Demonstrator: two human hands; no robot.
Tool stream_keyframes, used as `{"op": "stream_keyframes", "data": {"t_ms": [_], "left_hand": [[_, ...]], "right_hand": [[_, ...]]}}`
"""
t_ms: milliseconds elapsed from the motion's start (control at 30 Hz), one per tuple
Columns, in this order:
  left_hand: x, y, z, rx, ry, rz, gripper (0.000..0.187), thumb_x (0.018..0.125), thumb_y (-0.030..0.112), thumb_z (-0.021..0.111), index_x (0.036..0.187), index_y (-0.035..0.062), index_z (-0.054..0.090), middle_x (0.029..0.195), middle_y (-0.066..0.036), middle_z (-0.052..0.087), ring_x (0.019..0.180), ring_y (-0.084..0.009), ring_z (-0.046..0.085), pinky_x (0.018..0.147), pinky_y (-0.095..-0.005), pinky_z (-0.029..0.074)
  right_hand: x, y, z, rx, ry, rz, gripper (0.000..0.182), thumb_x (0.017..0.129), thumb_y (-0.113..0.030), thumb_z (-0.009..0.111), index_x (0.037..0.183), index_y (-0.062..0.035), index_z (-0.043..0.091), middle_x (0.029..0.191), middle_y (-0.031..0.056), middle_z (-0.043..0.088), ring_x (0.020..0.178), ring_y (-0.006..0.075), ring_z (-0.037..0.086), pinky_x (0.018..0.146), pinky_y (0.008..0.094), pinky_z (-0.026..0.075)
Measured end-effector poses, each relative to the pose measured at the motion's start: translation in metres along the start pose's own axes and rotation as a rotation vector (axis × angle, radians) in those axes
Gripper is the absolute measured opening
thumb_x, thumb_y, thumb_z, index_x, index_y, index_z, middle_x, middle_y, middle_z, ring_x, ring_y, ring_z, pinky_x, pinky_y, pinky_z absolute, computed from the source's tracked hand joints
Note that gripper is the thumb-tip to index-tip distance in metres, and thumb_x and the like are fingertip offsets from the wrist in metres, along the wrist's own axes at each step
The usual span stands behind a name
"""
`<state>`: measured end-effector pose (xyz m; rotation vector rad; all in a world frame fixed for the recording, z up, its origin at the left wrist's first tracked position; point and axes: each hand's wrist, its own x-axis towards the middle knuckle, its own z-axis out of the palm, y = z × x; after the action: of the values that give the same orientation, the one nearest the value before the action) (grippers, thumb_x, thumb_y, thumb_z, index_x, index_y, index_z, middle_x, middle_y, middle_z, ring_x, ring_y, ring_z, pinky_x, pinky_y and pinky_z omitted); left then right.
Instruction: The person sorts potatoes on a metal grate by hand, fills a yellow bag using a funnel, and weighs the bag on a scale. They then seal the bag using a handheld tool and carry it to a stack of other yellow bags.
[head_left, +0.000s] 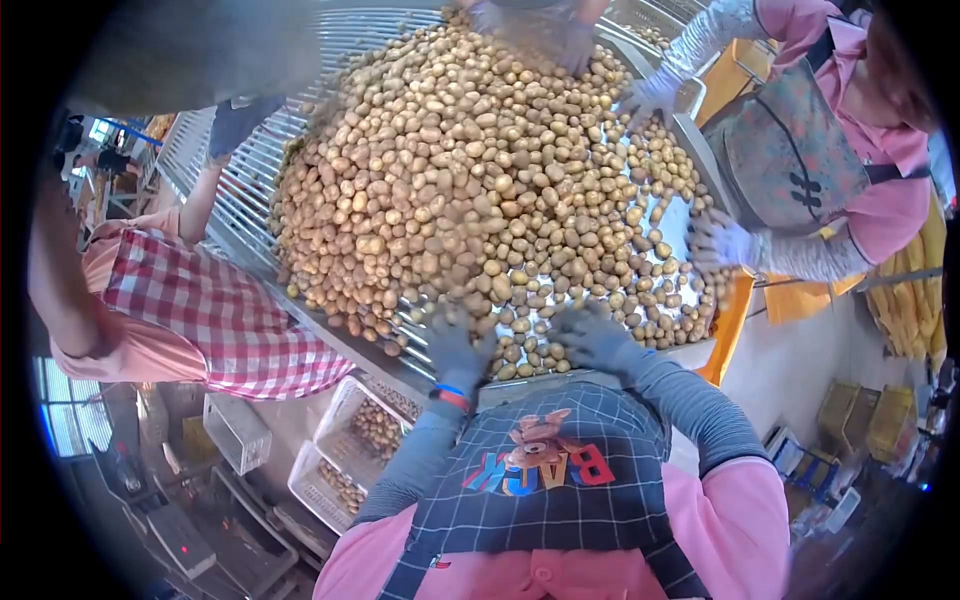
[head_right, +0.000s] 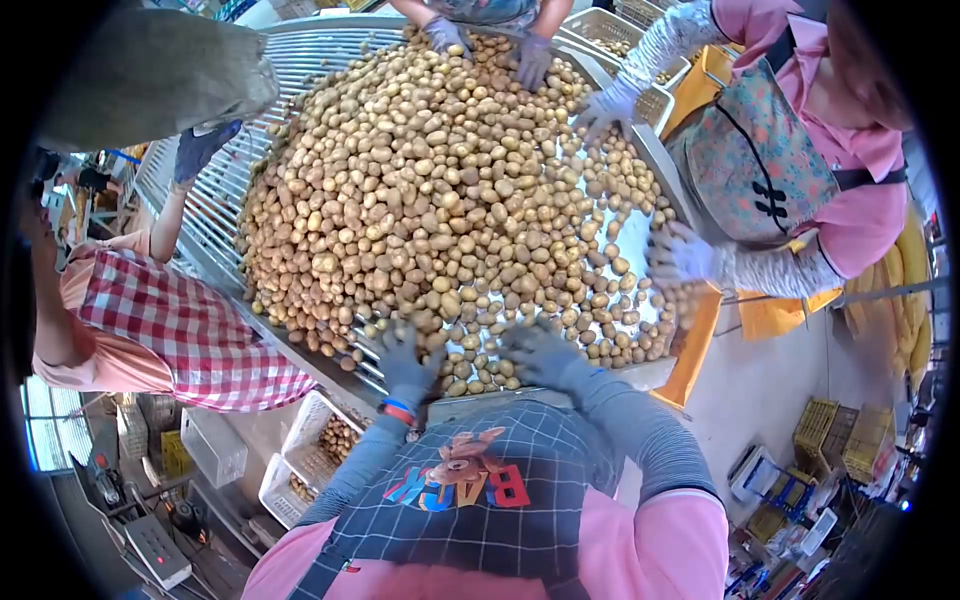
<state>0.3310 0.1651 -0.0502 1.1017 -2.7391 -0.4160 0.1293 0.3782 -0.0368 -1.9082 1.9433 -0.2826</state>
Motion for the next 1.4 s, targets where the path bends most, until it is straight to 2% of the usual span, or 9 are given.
{"op": "stream_keyframes", "data": {"t_ms": [233,367,433,700,833,900,1033,1233,1400], "left_hand": [[0.016,0.015,-0.034,-0.440,-0.123,0.754,0.028,0.077,0.020,0.066,0.103,0.0095,0.065,0.120,-0.018,0.056,0.109,-0.0380,0.052,0.094,-0.0483,0.042],[0.123,-0.035,-0.044,-0.414,0.386,0.157,0.026,0.082,0.013,0.063,0.106,0.0028,0.065,0.100,-0.016,0.066,0.096,-0.0349,0.060,0.086,-0.0419,0.048],[0.165,-0.035,-0.042,-0.279,0.414,0.109,0.033,0.086,0.022,0.059,0.116,0.0093,0.064,0.094,-0.017,0.065,0.091,-0.0326,0.062,0.081,-0.0439,0.049],[0.214,0.010,-0.010,0.002,-0.182,-0.050,0.049,0.082,0.024,0.060,0.131,0.0227,0.053,0.107,-0.015,0.064,0.102,-0.0329,0.061,0.085,-0.0431,0.050],[0.171,-0.001,-0.016,0.123,-0.244,0.113,0.047,0.083,0.021,0.060,0.130,0.0250,0.055,0.104,-0.013,0.066,0.099,-0.0289,0.064,0.082,-0.0401,0.051],[0.147,-0.015,-0.016,-0.610,-0.155,0.098,0.043,0.087,0.018,0.058,0.130,0.0180,0.056,0.095,-0.012,0.066,0.090,-0.0255,0.065,0.076,-0.0372,0.053],[0.072,-0.051,-0.057,-1.467,-0.037,-0.569,0.029,0.089,0.019,0.055,0.112,0.0010,0.062,0.083,0.000,0.060,0.071,-0.0075,0.055,0.061,-0.0216,0.045],[-0.020,-0.074,-0.074,-1.025,-0.038,-0.564,0.025,0.092,0.011,0.056,0.113,0.0009,0.063,0.077,0.003,0.053,0.066,-0.0036,0.044,0.055,-0.0209,0.036],[-0.080,-0.110,-0.042,-0.582,0.012,-0.470,0.028,0.089,0.009,0.063,0.116,0.0038,0.064,0.096,-0.007,0.069,0.088,-0.0138,0.065,0.080,-0.0278,0.051]], "right_hand": [[-0.031,0.112,0.018,-0.336,0.513,0.742,0.043,0.082,-0.031,0.060,0.122,-0.0146,0.059,0.128,0.0146,0.052,0.121,0.0340,0.047,0.106,0.0489,0.031],[0.018,0.052,-0.023,0.005,0.793,0.548,0.033,0.075,-0.020,0.064,0.107,-0.0099,0.064,0.109,0.0151,0.060,0.098,0.0367,0.055,0.085,0.0455,0.043],[0.049,0.007,-0.030,0.153,0.351,0.360,0.033,0.074,-0.018,0.063,0.105,-0.0100,0.062,0.113,0.0152,0.058,0.101,0.0364,0.053,0.090,0.0467,0.042],[0.001,0.018,0.015,0.198,0.300,0.234,0.042,0.083,-0.027,0.061,0.124,-0.0195,0.057,0.125,0.0098,0.056,0.118,0.0314,0.050,0.106,0.0512,0.029],[-0.054,0.090,-0.004,-0.036,0.147,0.547,0.041,0.088,-0.030,0.059,0.127,-0.0191,0.058,0.148,0.0112,0.038,0.137,0.0389,0.031,0.110,0.0465,0.033],[-0.035,0.090,0.000,0.004,0.216,0.639,0.036,0.086,-0.030,0.061,0.118,-0.0148,0.063,0.147,0.0118,0.040,0.138,0.0382,0.030,0.110,0.0449,0.033],[0.044,0.026,0.001,0.041,0.702,0.467,0.024,0.078,-0.019,0.064,0.101,-0.0118,0.066,0.110,0.0143,0.060,0.102,0.0377,0.055,0.087,0.0467,0.045],[0.061,-0.024,0.010,0.114,0.052,-0.364,0.046,0.079,-0.023,0.064,0.123,-0.0169,0.055,0.135,0.0093,0.049,0.128,0.0313,0.044,0.109,0.0547,0.029],[0.002,0.080,-0.018,-0.139,0.042,0.114,0.043,0.075,-0.025,0.066,0.117,-0.0280,0.063,0.144,0.0100,0.042,0.131,0.0327,0.040,0.110,0.0541,0.026]]}}
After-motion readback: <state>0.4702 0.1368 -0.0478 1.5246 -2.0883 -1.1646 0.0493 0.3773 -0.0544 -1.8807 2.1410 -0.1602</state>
